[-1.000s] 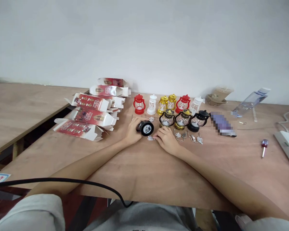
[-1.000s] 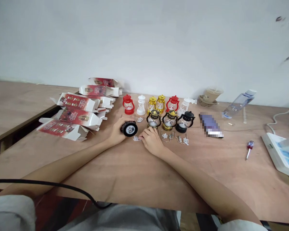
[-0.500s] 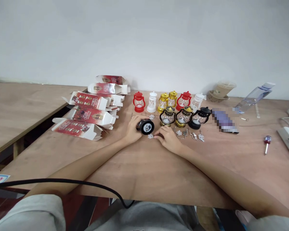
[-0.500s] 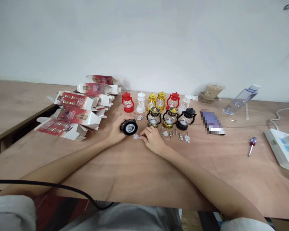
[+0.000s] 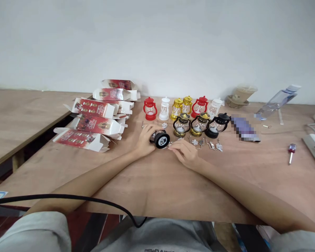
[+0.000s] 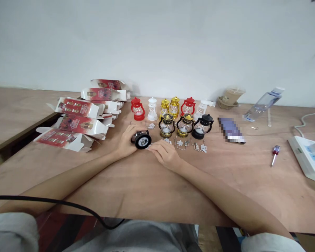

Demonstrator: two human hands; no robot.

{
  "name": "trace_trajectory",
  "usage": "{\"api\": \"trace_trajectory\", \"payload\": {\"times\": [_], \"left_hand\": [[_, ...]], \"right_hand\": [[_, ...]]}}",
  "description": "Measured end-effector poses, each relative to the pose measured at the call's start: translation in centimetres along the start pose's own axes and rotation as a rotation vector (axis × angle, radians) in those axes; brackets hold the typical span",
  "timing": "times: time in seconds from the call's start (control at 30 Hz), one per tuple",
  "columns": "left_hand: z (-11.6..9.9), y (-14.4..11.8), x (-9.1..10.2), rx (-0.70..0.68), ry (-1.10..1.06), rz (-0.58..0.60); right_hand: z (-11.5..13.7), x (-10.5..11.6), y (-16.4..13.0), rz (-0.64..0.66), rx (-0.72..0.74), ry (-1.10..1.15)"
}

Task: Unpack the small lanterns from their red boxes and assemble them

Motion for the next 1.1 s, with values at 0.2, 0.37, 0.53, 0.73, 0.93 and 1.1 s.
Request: {"api": "trace_trajectory", "payload": {"times": [0.2,0.37,0.53,0.73,0.93,1.1], "left_hand": [[-0.4,-0.3,-0.5,-0.043,0.008,0.061],[-0.3,-0.4,-0.7,-0.047,0.020,0.076],[-0.5,-0.5,-0.9,-0.039,0.040,0.095],[-0.7,-0.8,-1.1,-0.014,0.057,0.111],[-0.7,-0.7,-1.1,-0.011,0.068,0.099],[-0.4,-0.3,-0.5,0.035,0.040,0.019]], "right_hand": [[0.4,-0.1,-0.4,-0.029,0.071,0.054],[0.4,-0.3,-0.5,-0.027,0.049,0.020],[-0.1,-0.6,-0.5,0.021,0.004,-0.065],[0.0,-0.7,-0.4,0.019,0.020,-0.098],[0.0,-0.9,-0.1,0.043,-0.020,-0.096],[-1.1,-0.4,-0.2,0.017,-0.137,-0.149]]}}
Point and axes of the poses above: each hand's wrist, its own y-axis towards the middle knuckle, its own x-axis out of the back of the hand, z = x × y, the point moved 8 cm from there along y, towards the middle knuckle, and after that the axes turned 11 degrees about -z, right-handed, at the moved point
